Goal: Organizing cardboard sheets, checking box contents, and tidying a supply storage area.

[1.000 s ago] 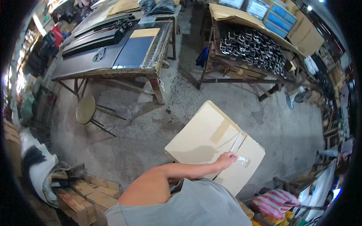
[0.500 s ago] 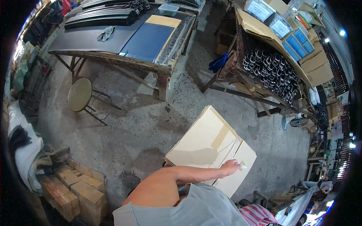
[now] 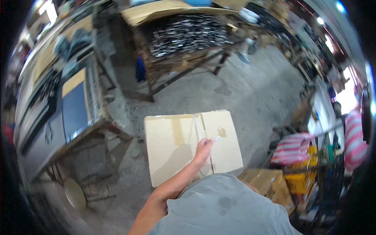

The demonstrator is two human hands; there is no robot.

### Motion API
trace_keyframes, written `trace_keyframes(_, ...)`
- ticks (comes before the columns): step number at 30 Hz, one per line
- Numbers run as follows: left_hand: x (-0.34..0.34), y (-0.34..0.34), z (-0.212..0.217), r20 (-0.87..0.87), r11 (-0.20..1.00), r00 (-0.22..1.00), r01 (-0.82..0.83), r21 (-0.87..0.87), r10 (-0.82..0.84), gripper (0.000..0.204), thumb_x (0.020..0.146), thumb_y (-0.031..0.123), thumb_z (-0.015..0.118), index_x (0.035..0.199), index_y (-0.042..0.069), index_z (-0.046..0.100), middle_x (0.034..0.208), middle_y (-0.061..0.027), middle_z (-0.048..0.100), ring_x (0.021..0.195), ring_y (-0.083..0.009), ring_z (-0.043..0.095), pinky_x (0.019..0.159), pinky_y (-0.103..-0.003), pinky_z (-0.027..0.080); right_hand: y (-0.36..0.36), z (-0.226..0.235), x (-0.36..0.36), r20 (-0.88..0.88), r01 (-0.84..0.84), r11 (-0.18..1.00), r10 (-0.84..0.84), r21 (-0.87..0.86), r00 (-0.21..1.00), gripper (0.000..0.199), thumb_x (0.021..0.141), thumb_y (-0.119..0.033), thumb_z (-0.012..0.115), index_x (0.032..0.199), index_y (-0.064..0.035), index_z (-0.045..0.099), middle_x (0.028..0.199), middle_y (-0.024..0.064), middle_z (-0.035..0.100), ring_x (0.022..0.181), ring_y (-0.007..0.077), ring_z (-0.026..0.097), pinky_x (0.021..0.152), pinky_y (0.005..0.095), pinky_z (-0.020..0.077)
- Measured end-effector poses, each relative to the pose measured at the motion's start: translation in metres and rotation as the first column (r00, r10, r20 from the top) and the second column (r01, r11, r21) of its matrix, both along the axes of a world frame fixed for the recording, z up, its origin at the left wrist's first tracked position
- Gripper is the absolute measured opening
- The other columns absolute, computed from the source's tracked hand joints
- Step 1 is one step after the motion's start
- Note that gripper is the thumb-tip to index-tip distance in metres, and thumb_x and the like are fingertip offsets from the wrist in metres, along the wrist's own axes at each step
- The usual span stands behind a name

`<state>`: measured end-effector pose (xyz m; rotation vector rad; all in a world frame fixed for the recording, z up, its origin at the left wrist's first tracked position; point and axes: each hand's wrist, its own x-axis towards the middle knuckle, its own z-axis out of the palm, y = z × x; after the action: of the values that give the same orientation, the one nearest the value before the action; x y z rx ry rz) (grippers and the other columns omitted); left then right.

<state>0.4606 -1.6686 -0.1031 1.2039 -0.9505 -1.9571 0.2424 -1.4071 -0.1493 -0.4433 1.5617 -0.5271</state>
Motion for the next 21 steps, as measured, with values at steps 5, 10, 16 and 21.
trace_keyframes(5,-0.002,-0.003,0.006,0.06,0.992,0.992,0.104,0.065,-0.108,0.026,0.088,0.03,0.059,0.08,0.006,0.054,0.071,0.0028,0.045,0.069,-0.007,0.037,0.061,-0.024,0.033,0.057,-0.049,0.011,-0.083,0.097,0.992,-0.09,0.079,0.992,0.076,0.087,-0.052,0.053,0.14,-0.0005,0.033,0.137,0.0157,0.043,0.122,0.0243,0.043,0.103,0.0352,0.0322)
trace_keyframes(10,-0.011,0.004,0.006,0.085,0.977,0.98,0.167,0.129,-0.179,0.028,0.089,0.032,0.059,0.075,0.01,0.05,0.067,0.0054,0.037,0.061,-0.0054,0.03,0.053,-0.024,0.026,0.054,-0.008,0.039,-0.112,0.285,0.955,-0.276,0.082,0.955,0.079,0.085,-0.055,0.054,0.139,-0.0003,0.035,0.137,0.0143,0.043,0.122,0.023,0.043,0.104,0.0341,0.031)
trace_keyframes(16,-0.041,0.012,0.005,0.096,0.944,0.943,0.308,0.115,-0.319,0.024,0.089,0.031,0.058,0.08,0.01,0.051,0.068,0.005,0.038,0.053,-0.0048,0.029,0.047,-0.024,0.025,0.056,0.013,0.052,0.048,0.542,0.841,-0.541,-0.011,0.84,0.061,0.089,-0.05,0.05,0.129,-0.0041,0.048,0.125,0.009,0.053,0.114,0.0201,0.047,0.1,0.034,0.0343)
trace_keyframes(21,-0.075,0.006,0.012,0.113,0.917,0.911,0.386,0.102,-0.396,0.025,0.089,0.031,0.059,0.079,0.009,0.052,0.066,0.0053,0.036,0.057,-0.0055,0.029,0.048,-0.025,0.025,0.05,0.014,0.034,0.074,0.645,0.733,-0.671,0.214,0.738,0.056,0.091,-0.051,0.046,0.127,-0.0089,0.05,0.123,0.0062,0.054,0.113,0.0206,0.048,0.1,0.0346,0.0348)
